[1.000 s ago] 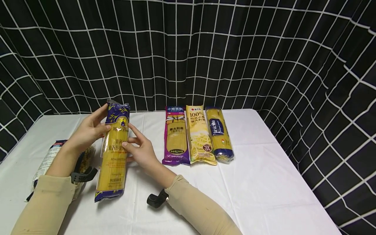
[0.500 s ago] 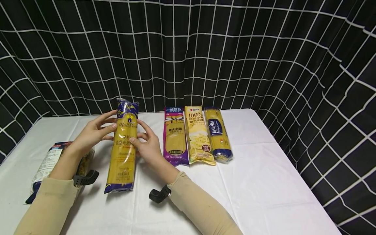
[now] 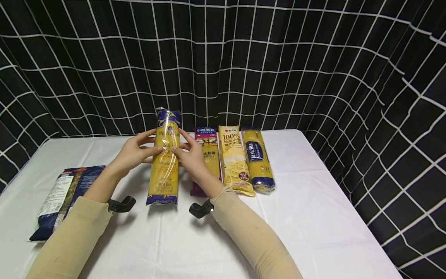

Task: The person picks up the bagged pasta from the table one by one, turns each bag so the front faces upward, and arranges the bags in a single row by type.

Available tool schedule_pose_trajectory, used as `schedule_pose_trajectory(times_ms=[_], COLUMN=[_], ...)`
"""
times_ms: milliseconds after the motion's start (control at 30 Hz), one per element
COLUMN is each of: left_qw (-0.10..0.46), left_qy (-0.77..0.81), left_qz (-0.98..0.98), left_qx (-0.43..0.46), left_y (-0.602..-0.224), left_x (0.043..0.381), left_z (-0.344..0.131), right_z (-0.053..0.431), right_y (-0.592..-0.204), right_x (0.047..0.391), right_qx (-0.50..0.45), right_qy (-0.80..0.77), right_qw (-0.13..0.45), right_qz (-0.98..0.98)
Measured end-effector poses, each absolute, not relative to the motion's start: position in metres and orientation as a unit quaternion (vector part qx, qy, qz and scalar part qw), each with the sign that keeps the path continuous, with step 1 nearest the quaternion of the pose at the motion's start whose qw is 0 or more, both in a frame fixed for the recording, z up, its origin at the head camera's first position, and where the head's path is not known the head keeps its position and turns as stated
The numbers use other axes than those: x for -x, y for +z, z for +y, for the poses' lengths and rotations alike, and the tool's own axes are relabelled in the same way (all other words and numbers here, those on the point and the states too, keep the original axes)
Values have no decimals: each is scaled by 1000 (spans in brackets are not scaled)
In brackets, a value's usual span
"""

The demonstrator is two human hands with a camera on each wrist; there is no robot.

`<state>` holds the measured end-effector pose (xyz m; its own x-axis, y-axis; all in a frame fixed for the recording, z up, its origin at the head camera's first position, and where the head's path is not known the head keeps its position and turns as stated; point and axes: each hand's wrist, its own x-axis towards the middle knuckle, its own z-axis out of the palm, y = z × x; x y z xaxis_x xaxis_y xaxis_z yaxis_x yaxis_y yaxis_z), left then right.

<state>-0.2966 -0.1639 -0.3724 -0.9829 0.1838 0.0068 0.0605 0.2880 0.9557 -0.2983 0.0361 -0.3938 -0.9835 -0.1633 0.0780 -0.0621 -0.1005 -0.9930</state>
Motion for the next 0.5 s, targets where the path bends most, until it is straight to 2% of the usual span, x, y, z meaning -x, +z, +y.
schedule_pose_trajectory(times_ms=[200,500], left_qw=[31,41], left_qy=[590,563], left_qz=[804,824], left_qx=[-62,-44], left_y=[-377,-392], left_x=[321,349], left_z=[-146,-129], right_z=[48,60], right_y=[-394,-404], right_x=[323,340], right_qx=[69,52], right_qy=[-689,-624], right_qw=[37,39], right_qz=[721,779])
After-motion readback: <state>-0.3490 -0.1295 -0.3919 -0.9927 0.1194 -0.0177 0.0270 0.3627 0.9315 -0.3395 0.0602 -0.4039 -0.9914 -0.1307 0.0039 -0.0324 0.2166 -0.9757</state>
